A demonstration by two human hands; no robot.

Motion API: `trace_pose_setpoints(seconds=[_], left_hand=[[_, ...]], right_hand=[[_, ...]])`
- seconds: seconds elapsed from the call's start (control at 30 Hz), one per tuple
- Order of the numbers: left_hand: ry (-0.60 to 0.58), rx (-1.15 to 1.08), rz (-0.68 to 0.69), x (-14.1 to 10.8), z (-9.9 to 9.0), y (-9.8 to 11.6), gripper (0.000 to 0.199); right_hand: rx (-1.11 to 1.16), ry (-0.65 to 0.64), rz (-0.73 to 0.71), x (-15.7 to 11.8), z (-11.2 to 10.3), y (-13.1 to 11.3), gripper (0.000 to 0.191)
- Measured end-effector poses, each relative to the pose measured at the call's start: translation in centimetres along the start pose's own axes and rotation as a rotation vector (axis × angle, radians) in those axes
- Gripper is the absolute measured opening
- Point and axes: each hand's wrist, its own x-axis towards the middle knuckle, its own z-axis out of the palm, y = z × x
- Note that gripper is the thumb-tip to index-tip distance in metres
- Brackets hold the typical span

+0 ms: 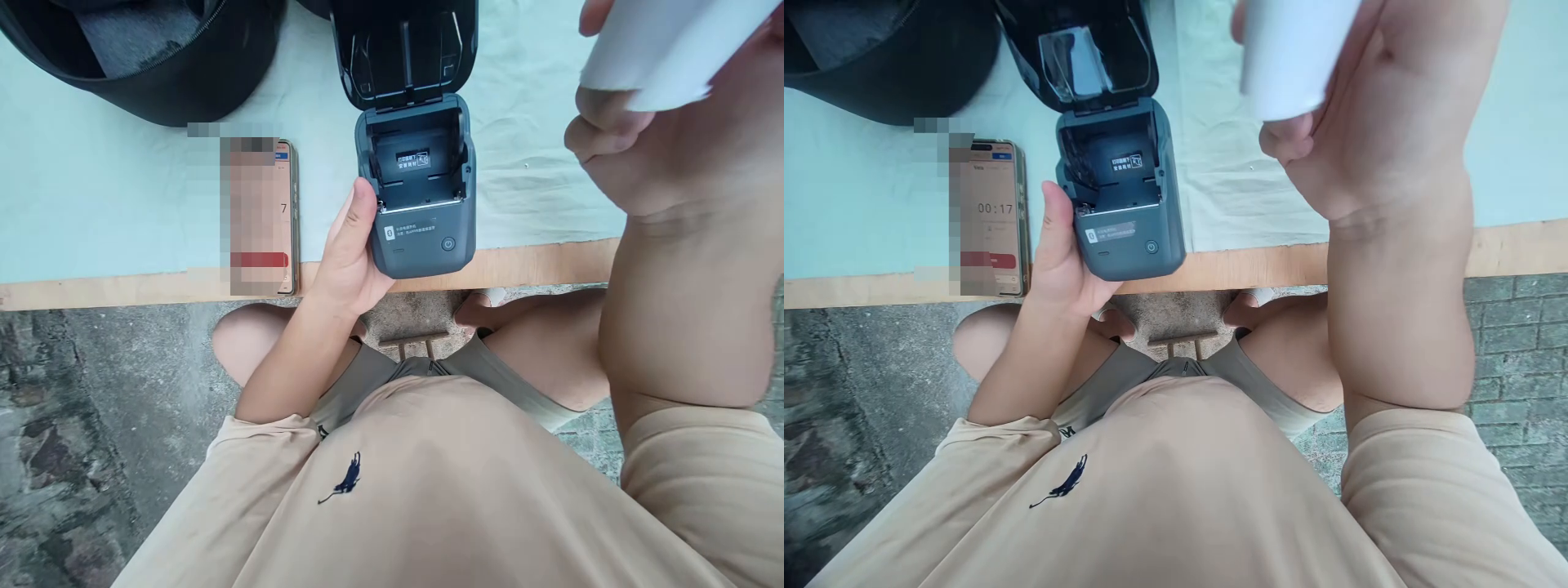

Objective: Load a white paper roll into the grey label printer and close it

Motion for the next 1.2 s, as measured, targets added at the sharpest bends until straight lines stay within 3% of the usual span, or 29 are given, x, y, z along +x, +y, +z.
trace_pose_setpoints(seconds=[0.07, 0.13, 0.27, 0.47, 0.6, 0.8, 0.93, 1.03, 1.2], left_hand=[[-0.021, -0.018, 0.005, 0.0, -0.1, 0.1, 0.053], [-0.026, -0.028, 0.006, 0.0, -0.2, 0.2, 0.052], [-0.036, -0.050, 0.015, 0.0, -0.1, 0.0, 0.055], [-0.029, -0.032, -0.001, 0.0, 0.2, 0.1, 0.048], [0.004, -0.008, 0.011, 0.0, 0.0, 0.0, 0.050], [0.049, 0.046, 0.024, 0.0, 0.0, -0.3, 0.052], [0.069, 0.041, 0.034, 0.0, 0.6, -0.2, 0.055], [0.045, 0.026, 0.026, 0.0, 0.6, -0.2, 0.053], [0.046, 0.039, 0.043, -0.1, 0.0, -0.3, 0.053]], right_hand=[[0.221, -0.020, 0.126, 0.9, -0.2, 1.6, 0.038], [0.279, -0.006, 0.197, 1.5, 0.1, 3.2, 0.035], [0.225, -0.016, 0.128, 1.5, 1.2, 5.4, 0.043], [0.129, -0.052, -0.079, 0.5, 1.2, 4.4, 0.042], [-0.277, 0.011, -0.269, 0.6, 1.0, 4.0, 0.030], [-0.502, -0.020, -0.203, 0.5, 1.4, 4.2, 0.039], [-0.555, 0.073, -0.225, 0.8, 0.9, 4.1, 0.034], [-0.570, 0.143, -0.236, 1.5, 0.5, 4.4, 0.046], [-0.552, 0.124, -0.192, 1.5, 0.4, 4.3, 0.067]])
